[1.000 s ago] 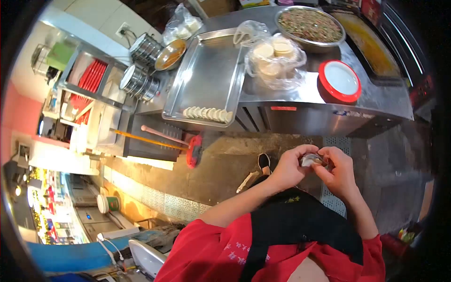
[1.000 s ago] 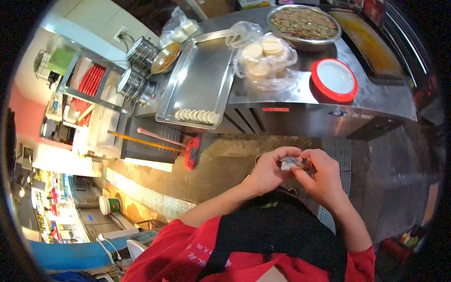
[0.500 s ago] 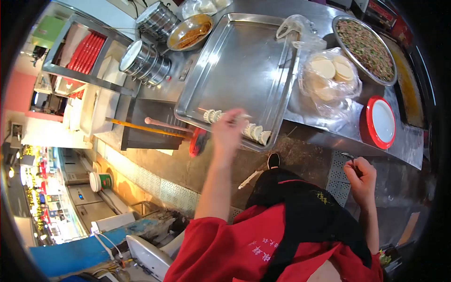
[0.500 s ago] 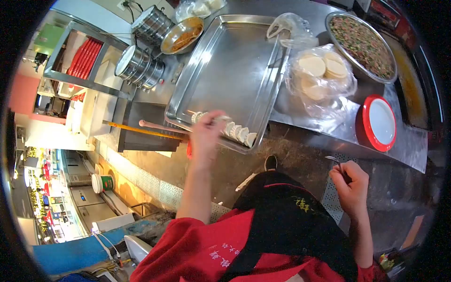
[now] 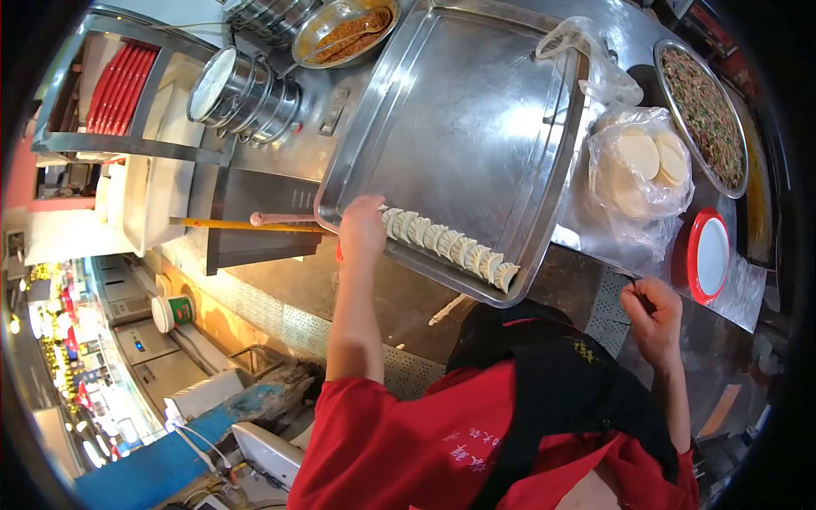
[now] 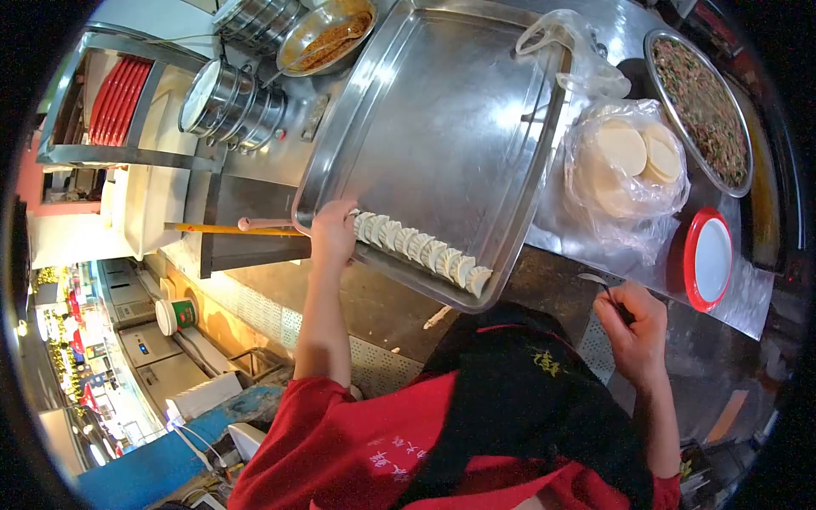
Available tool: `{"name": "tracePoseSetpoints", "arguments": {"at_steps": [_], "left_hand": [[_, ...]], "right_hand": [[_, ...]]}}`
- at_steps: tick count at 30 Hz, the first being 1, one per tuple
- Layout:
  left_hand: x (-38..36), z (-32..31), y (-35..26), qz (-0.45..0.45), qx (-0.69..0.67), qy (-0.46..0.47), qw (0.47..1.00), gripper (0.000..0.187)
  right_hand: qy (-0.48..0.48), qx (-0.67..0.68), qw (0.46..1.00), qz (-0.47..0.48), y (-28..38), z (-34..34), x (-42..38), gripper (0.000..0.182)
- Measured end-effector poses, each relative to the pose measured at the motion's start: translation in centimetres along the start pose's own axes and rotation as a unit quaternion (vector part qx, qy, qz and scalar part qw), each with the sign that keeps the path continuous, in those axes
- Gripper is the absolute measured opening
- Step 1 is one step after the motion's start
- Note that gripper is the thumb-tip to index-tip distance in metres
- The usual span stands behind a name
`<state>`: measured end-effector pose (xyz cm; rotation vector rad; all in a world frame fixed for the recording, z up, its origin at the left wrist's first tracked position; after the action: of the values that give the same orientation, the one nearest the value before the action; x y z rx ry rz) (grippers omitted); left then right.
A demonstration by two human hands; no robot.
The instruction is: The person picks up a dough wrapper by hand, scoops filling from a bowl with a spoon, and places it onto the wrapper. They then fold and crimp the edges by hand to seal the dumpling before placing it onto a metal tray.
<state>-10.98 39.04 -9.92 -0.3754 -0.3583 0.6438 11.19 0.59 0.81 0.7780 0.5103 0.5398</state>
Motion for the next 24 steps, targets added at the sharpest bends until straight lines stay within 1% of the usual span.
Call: {"name": "tracePoseSetpoints", "arguments": {"at_steps": [1,3,4,6,7,8,9,10,11,12,13,14,15,16,17,18,19,20,22,23,24], "left_hand": [[0.0,0.2,-0.3,0.001,-0.002,-0.001,1.000,0.023],[0.1,-0.1,-0.9,0.014,0.038,0.041,0.998,0.025],[0.1,-0.1,-1.0,0.012,0.035,0.040,0.998,0.025],[-0.1,-0.6,-0.3,0.025,0.059,0.084,0.994,0.027],[-0.4,-0.9,0.6,0.023,0.074,0.090,0.993,0.029],[-0.3,-1.4,1.4,0.014,0.080,0.098,0.992,0.031],[0.2,-1.4,0.7,0.018,0.075,0.162,0.984,0.035],[0.2,-1.6,1.1,-0.003,0.043,0.145,0.988,0.037],[0.3,-1.8,1.4,0.011,0.044,0.145,0.988,0.039],[0.9,-0.5,-1.5,0.004,-0.004,0.122,0.993,0.043],[1.0,-0.7,-1.6,-0.008,0.037,0.131,0.991,0.047],[1.0,-0.8,-1.1,0.022,0.033,0.129,0.991,0.035],[1.1,-0.7,-1.5,0.037,0.074,0.146,0.986,0.029],[1.1,-0.8,-1.7,0.031,0.072,0.144,0.987,0.029],[1.1,0.1,-2.0,0.021,0.078,0.093,0.992,0.030],[1.1,1.1,-2.9,0.014,0.087,0.040,0.995,0.031],[1.3,1.8,-4.5,0.020,0.066,0.005,0.998,0.027],[1.4,2.1,-6.4,0.021,0.073,-0.003,0.997,0.027],[1.9,2.2,-11.1,0.052,-0.002,-0.010,0.999,0.024],[2.1,2.0,-13.3,0.052,0.010,-0.019,0.998,0.024],[2.1,1.4,-15.7,0.042,-0.029,-0.021,0.998,0.024]], "right_hand": [[0.000,-0.002,1.000,0.000,0.2,0.0,0.3,0.011],[0.011,0.009,1.000,-0.016,0.3,-0.1,1.0,0.011],[0.008,0.007,1.000,-0.017,0.3,0.1,1.2,0.011],[0.012,-0.016,1.000,0.018,0.7,0.3,1.7,0.011],[0.002,-0.019,1.000,0.011,0.4,0.6,2.0,0.011],[0.011,-0.010,1.000,0.006,0.1,0.7,2.3,0.012],[0.011,-0.007,1.000,-0.004,-0.5,1.5,2.6,0.012],[-0.005,-0.010,1.000,0.009,-0.7,2.4,2.9,0.012],[-0.031,0.002,0.999,0.041,-0.8,3.6,3.3,0.014],[-0.030,-0.031,0.999,0.028,-1.4,4.9,3.9,0.016],[-0.042,-0.045,0.998,0.030,-1.7,6.4,4.7,0.017],[-0.060,-0.047,0.997,0.012,-2.6,8.0,5.6,0.017],[-0.081,-0.054,0.995,0.025,-2.8,9.6,6.7,0.015],[-0.097,-0.058,0.993,0.039,-2.9,10.7,7.8,0.014],[-0.099,-0.057,0.993,0.042,-3.5,11.4,9.2,0.014],[-0.116,-0.042,0.987,0.103,-3.3,12.0,10.5,0.012],[-0.131,-0.024,0.977,0.165,-3.0,12.5,11.7,0.010],[-0.117,-0.015,0.975,0.188,-3.4,12.2,13.1,0.007],[-0.044,-0.042,0.969,0.239,-3.2,10.3,15.1,0.009],[-0.022,-0.066,0.960,0.272,-3.1,9.0,15.8,0.012],[0.001,-0.090,0.948,0.305,-2.8,7.7,16.1,0.015]]}}
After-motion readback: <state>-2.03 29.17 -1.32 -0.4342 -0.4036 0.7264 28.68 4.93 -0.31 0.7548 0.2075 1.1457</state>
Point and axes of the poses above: each hand's wrist, its own x-axis towards the middle knuckle, its own z-axis out of the back of the hand, y = z × x, the point moved 9 cm from there along x, towards the middle knuckle, and after that the axes turned 5 degrees about -z, right-handed, at the moved point
